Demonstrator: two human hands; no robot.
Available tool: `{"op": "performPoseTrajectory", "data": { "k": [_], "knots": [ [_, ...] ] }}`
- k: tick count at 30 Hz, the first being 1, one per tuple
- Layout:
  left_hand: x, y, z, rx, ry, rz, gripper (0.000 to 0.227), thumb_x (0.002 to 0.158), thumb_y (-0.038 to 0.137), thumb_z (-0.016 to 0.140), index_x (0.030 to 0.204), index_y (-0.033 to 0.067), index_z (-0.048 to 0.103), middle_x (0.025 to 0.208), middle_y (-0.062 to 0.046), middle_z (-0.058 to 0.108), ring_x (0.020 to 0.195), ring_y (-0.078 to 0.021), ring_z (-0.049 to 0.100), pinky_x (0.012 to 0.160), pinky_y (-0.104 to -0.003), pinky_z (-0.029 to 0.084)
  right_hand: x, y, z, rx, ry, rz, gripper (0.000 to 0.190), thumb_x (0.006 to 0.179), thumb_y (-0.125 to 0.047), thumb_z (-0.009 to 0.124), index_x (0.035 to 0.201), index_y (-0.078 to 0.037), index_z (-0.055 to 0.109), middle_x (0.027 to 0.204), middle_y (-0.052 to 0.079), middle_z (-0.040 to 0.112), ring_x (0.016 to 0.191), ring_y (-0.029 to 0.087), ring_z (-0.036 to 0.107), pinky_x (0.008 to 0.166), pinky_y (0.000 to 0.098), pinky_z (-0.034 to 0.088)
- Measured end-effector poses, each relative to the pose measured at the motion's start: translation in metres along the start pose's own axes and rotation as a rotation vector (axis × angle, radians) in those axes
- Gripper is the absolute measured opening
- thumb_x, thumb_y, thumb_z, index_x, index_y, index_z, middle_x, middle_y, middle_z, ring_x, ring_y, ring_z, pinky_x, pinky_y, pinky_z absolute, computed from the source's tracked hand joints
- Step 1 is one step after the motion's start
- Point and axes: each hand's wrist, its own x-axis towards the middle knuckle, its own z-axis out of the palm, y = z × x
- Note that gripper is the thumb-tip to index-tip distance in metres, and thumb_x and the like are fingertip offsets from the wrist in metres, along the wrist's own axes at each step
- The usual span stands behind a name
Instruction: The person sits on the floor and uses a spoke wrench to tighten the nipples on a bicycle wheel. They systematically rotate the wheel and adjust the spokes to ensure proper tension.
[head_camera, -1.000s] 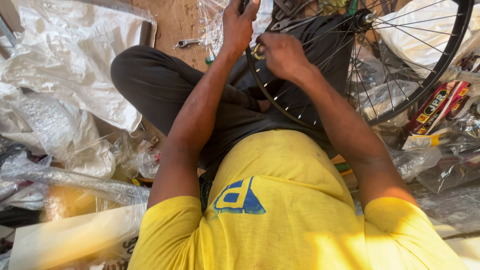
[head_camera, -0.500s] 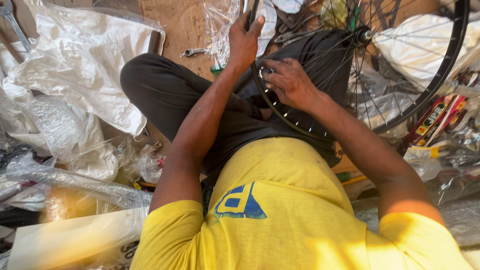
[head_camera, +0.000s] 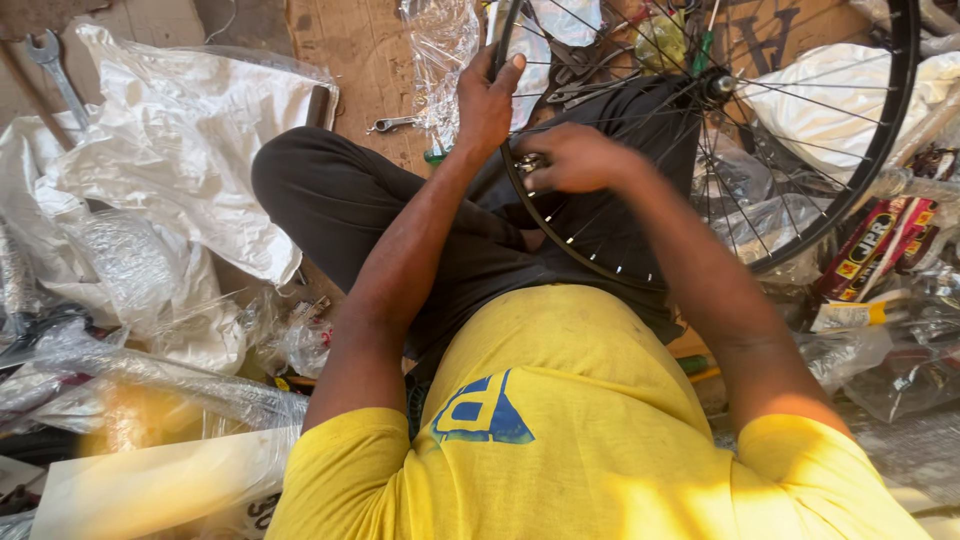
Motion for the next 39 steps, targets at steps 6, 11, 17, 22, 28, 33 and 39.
{"op": "performPoseTrajectory", "data": {
  "k": [6,11,17,22,28,33,39],
  "knots": [
    [-0.001,0.012,0.000,-0.028,-0.008,-0.064,0.038,0.097,0.030,0.070,0.118,-0.0020,0.069,0.077,0.001,0.059,0.071,-0.0112,0.052,0.065,-0.032,0.046,-0.003,0.012,0.002,0.113,0.148,-0.108,0.046,0.091,-0.024,0.074,0.128,0.002,0.063,0.119,0.024,0.066,0.111,0.044,0.062,0.096,0.0528,0.046],
    [-0.003,0.003,-0.003,0.110,0.052,0.008,0.038,0.096,0.029,0.072,0.117,-0.0020,0.068,0.078,-0.002,0.060,0.074,-0.0139,0.054,0.067,-0.034,0.047,-0.027,-0.027,0.046,-0.198,0.573,-0.007,0.023,0.082,-0.006,0.077,0.101,-0.009,0.065,0.105,0.010,0.070,0.107,0.033,0.067,0.097,0.0457,0.049],
    [-0.004,-0.004,0.001,0.143,0.024,-0.034,0.034,0.099,0.030,0.071,0.111,-0.0022,0.069,0.077,-0.006,0.058,0.074,-0.0156,0.053,0.068,-0.034,0.047,-0.036,-0.012,0.019,-0.151,0.446,-0.274,0.021,0.091,-0.011,0.080,0.106,-0.011,0.065,0.100,0.012,0.070,0.098,0.033,0.067,0.085,0.0463,0.050],
    [-0.006,0.001,0.000,-0.047,0.050,0.029,0.037,0.097,0.024,0.069,0.123,-0.0025,0.067,0.084,-0.001,0.063,0.078,-0.0139,0.054,0.071,-0.034,0.049,-0.027,-0.017,0.007,0.090,0.340,-0.177,0.031,0.076,-0.010,0.079,0.102,-0.006,0.063,0.089,0.016,0.068,0.082,0.037,0.068,0.071,0.0463,0.054],
    [-0.005,0.016,0.001,-0.083,0.061,-0.205,0.043,0.091,0.026,0.072,0.124,0.0011,0.063,0.077,-0.001,0.060,0.064,-0.0143,0.051,0.058,-0.034,0.044,-0.006,-0.017,0.033,-0.155,0.675,-0.135,0.017,0.074,0.002,0.071,0.087,-0.005,0.061,0.082,0.015,0.064,0.080,0.039,0.066,0.069,0.0496,0.050],
    [-0.017,0.012,0.001,0.022,0.000,-0.326,0.041,0.093,0.038,0.074,0.088,-0.0016,0.068,0.071,-0.005,0.064,0.063,-0.0125,0.058,0.057,-0.032,0.048,0.007,-0.015,0.023,-0.075,0.748,-0.080,0.018,0.074,-0.005,0.076,0.088,-0.005,0.065,0.083,0.014,0.066,0.080,0.039,0.067,0.066,0.0487,0.050],
    [-0.011,0.001,-0.006,0.010,-0.052,-0.411,0.045,0.095,0.044,0.071,0.085,0.0003,0.068,0.067,-0.004,0.063,0.058,-0.0126,0.059,0.053,-0.032,0.047,0.001,-0.015,0.015,-0.067,0.632,-0.197,0.024,0.082,-0.011,0.082,0.102,-0.004,0.069,0.092,0.012,0.068,0.086,0.036,0.068,0.073,0.0462,0.054]
  ]
}}
